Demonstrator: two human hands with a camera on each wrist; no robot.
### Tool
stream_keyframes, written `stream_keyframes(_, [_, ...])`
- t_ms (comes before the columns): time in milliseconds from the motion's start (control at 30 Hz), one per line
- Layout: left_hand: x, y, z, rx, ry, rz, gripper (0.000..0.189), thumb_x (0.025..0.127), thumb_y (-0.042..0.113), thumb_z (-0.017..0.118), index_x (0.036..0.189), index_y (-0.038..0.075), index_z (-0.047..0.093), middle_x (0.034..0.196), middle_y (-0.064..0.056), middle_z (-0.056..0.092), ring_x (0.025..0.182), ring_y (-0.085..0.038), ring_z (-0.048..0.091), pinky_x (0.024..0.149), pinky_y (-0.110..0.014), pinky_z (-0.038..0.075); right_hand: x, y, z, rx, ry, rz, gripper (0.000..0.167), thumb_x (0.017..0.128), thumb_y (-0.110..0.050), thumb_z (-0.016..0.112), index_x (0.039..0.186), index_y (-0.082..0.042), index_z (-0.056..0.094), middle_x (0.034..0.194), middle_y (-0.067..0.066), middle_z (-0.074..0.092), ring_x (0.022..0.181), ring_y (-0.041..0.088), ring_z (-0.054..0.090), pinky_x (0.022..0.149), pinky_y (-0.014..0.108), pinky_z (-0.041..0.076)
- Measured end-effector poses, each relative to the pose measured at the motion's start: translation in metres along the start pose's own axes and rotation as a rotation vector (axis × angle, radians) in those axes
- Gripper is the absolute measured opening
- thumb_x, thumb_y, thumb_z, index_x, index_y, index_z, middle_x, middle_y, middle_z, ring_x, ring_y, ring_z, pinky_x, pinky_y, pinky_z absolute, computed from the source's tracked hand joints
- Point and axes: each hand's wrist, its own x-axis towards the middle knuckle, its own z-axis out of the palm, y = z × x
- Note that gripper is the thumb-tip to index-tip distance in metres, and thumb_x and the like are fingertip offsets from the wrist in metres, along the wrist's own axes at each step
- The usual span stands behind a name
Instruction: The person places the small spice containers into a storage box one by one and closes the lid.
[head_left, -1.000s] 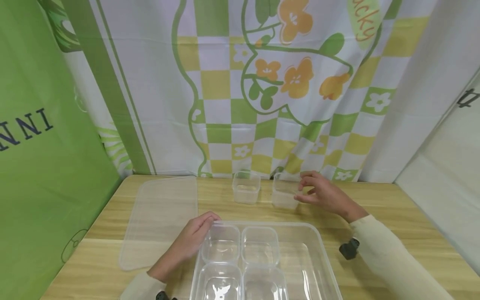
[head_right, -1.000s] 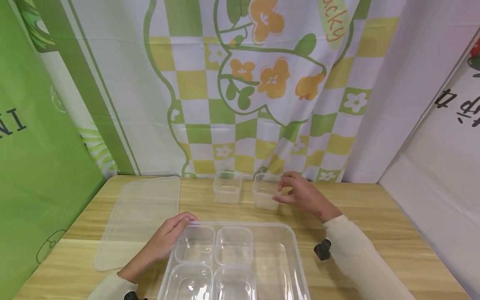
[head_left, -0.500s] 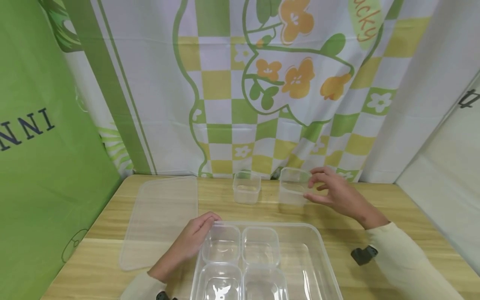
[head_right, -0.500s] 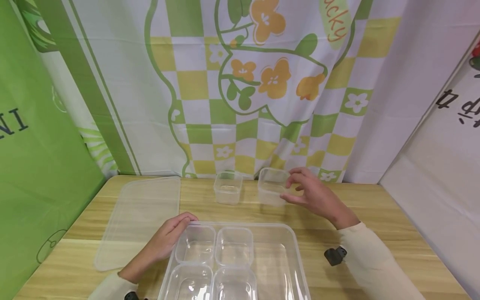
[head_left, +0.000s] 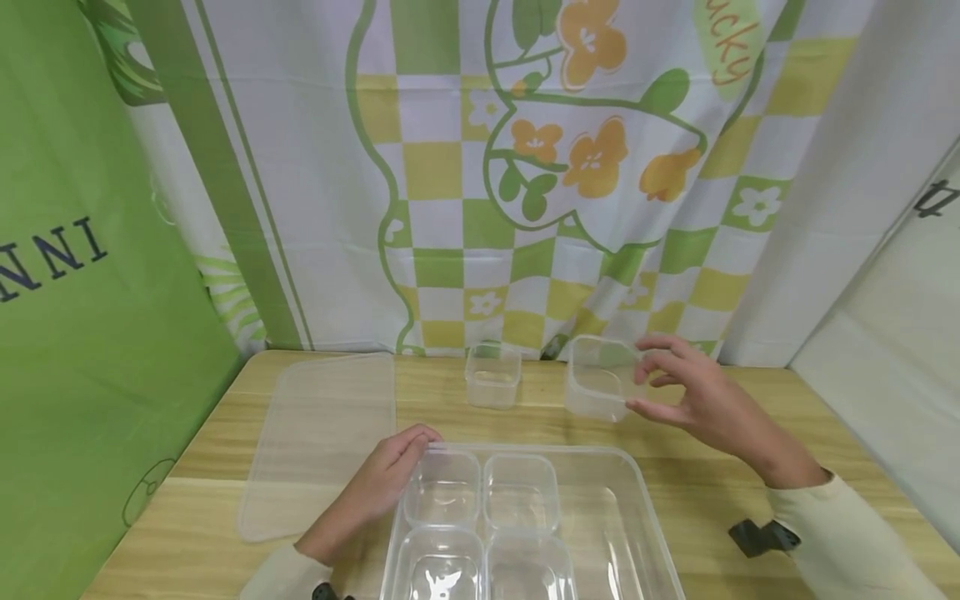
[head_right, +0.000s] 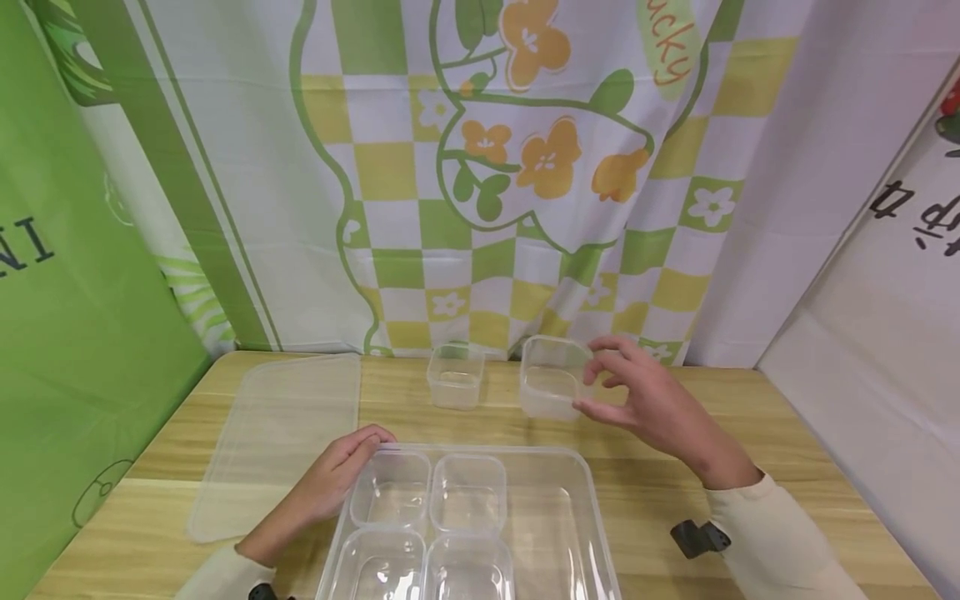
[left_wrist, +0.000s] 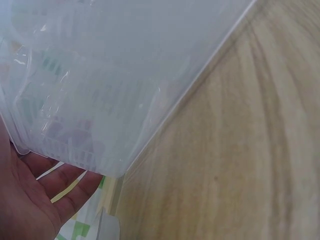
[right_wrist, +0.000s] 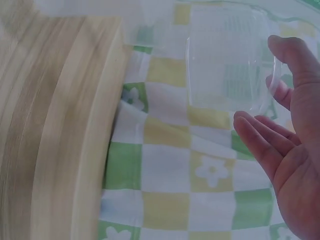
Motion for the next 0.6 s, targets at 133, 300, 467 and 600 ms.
stream_keyframes(133, [0.000, 0.001, 0.000, 0.005, -0.002, 0.002, 0.033, 0.113, 0.018, 0.038, 0.109, 0.008, 0.069, 0.103, -0.004, 0.071, 0.099, -0.025, 0.067, 0.089, -0.043, 0.055, -0.005, -0.009, -0.006, 0.021, 0.005, -0.005, 0.044, 0.072, 0.000, 0.092, 0.096, -0.019, 0.060, 0.133, 0.012, 0.057, 0.109, 0.023, 0.061, 0.081, 0.022, 0.056])
stream_keyframes(300, [0.000, 0.001, 0.000, 0.015, -0.002, 0.007, 0.033, 0.113, 0.017, 0.037, 0.109, 0.009, 0.069, 0.104, -0.003, 0.071, 0.101, -0.025, 0.066, 0.091, -0.041, 0.054, -0.011, -0.019, -0.012, 0.019, 0.009, -0.024, 0.046, 0.070, 0.001, 0.092, 0.097, -0.020, 0.061, 0.135, 0.011, 0.056, 0.110, 0.022, 0.061, 0.084, 0.018, 0.054])
stream_keyframes(467, [0.000, 0.001, 0.000, 0.006, 0.001, 0.002, 0.032, 0.113, 0.018, 0.038, 0.110, 0.009, 0.069, 0.105, -0.001, 0.071, 0.102, -0.024, 0.066, 0.091, -0.043, 0.054, -0.014, -0.027, -0.016, 0.010, -0.004, -0.022, 0.045, 0.069, -0.002, 0.093, 0.097, -0.019, 0.062, 0.137, 0.011, 0.055, 0.111, 0.019, 0.060, 0.084, 0.019, 0.055])
stream_keyframes(600, [0.000, 0.001, 0.000, -0.010, 0.004, -0.007, 0.032, 0.113, 0.019, 0.039, 0.110, 0.009, 0.069, 0.104, -0.001, 0.071, 0.100, -0.023, 0.066, 0.090, -0.044, 0.054, -0.017, -0.034, -0.018, 0.009, -0.008, -0.028, 0.047, 0.068, -0.004, 0.094, 0.097, -0.021, 0.061, 0.136, 0.009, 0.056, 0.100, 0.014, 0.066, 0.083, 0.020, 0.055])
